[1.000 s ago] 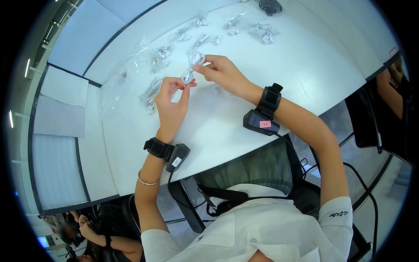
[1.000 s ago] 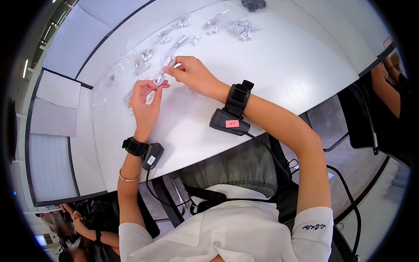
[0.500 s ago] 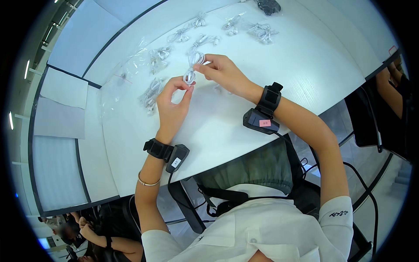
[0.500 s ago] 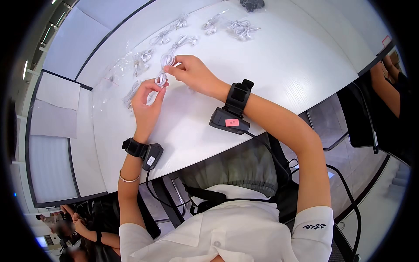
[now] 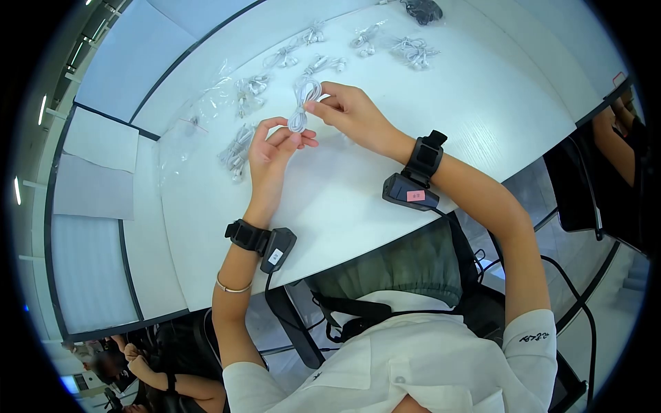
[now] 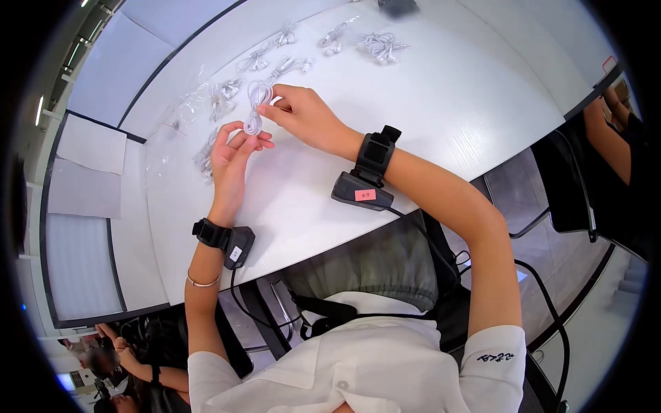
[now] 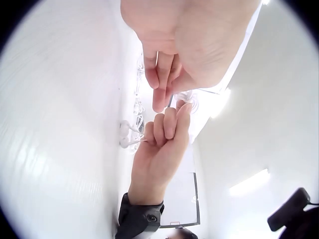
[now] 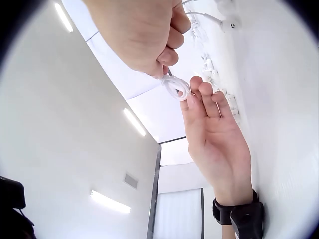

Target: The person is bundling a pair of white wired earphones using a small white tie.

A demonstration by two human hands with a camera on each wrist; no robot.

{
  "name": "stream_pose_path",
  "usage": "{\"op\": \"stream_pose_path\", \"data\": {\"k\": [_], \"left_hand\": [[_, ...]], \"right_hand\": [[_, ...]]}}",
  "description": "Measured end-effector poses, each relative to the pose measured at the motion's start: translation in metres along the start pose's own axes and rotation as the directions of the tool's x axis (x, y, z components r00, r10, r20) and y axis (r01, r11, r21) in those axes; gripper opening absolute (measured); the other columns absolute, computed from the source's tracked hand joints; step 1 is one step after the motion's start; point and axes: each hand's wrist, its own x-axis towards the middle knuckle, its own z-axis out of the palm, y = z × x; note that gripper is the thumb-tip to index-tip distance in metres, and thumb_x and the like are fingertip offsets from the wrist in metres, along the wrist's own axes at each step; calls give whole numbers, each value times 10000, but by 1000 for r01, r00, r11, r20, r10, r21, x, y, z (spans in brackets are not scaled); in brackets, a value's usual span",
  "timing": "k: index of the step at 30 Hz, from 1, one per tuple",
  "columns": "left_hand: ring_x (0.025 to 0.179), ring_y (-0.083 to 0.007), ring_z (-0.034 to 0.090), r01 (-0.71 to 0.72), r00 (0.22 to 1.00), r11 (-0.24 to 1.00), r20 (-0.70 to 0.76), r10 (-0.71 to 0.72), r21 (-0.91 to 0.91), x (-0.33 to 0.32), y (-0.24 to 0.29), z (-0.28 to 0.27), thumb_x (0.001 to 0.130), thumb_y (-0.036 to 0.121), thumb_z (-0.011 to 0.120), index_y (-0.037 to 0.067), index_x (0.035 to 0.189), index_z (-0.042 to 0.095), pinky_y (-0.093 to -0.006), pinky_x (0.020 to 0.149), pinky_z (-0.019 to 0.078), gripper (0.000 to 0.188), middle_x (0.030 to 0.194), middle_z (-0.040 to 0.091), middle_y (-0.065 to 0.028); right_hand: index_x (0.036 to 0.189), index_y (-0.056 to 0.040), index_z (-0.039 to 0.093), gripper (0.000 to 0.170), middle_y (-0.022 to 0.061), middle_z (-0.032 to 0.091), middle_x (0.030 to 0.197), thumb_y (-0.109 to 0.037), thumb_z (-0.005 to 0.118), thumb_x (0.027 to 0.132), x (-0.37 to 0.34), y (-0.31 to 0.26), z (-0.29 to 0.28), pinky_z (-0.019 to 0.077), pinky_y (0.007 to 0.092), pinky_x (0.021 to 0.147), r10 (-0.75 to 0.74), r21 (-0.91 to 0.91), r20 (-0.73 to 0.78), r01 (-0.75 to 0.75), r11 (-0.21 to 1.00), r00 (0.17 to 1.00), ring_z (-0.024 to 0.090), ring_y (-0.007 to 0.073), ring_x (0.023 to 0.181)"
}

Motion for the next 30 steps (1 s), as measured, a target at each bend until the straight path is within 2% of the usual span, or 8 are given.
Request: {"op": "stream_pose_path", "data": {"k": [11,16,22,26,28,30], "left_hand": [[943,-226,628,161,984,974,-54,-172,-162,1,1,-1,859,50,528,20,1051,482,-274,824,417,200,1042,636,-191],[985,-226,611,180,984,981,-2,-180,-69,1,3,-4,850,84,554,34,1055,478,-285,860,409,225,1071,627,-178],[1020,-194,596,123,992,992,-17,-123,34,0,5,-3,848,65,525,35,1012,485,-280,880,372,171,992,664,-165],[1032,-170,575,119,993,993,-15,-118,20,1,3,-7,812,40,518,22,1068,483,-288,891,377,259,1049,647,-150],[1010,-171,577,89,994,996,-59,-89,0,1,4,0,795,30,511,9,1102,480,-292,890,382,309,1083,629,-145],[1017,-204,576,43,998,999,-39,-42,34,1,3,2,828,81,493,3,1156,460,-299,887,389,339,1132,597,-150]], "right_hand": [[718,-28,397,313,2,378,526,-210,580,896,-1,0,7,222,258,461,-92,-111,1,92,990,996,268,66,527],[726,-25,413,297,-7,361,526,-205,575,899,-2,-4,5,214,264,464,-71,-101,2,71,992,997,256,65,528],[782,-25,492,241,-37,358,539,-220,569,902,-2,-2,3,213,254,478,-3,-20,32,4,1000,999,253,58,538],[835,-18,538,233,-41,366,550,-238,559,907,-2,-4,3,214,251,485,9,20,27,-10,1000,1000,253,57,539],[847,-16,544,229,-33,417,557,-237,556,908,-1,-5,1,234,244,490,-9,13,27,9,1000,1000,283,54,537],[854,-14,548,228,-19,472,568,-235,555,907,-1,-3,2,256,237,495,-28,31,21,28,999,999,323,51,537]]}}
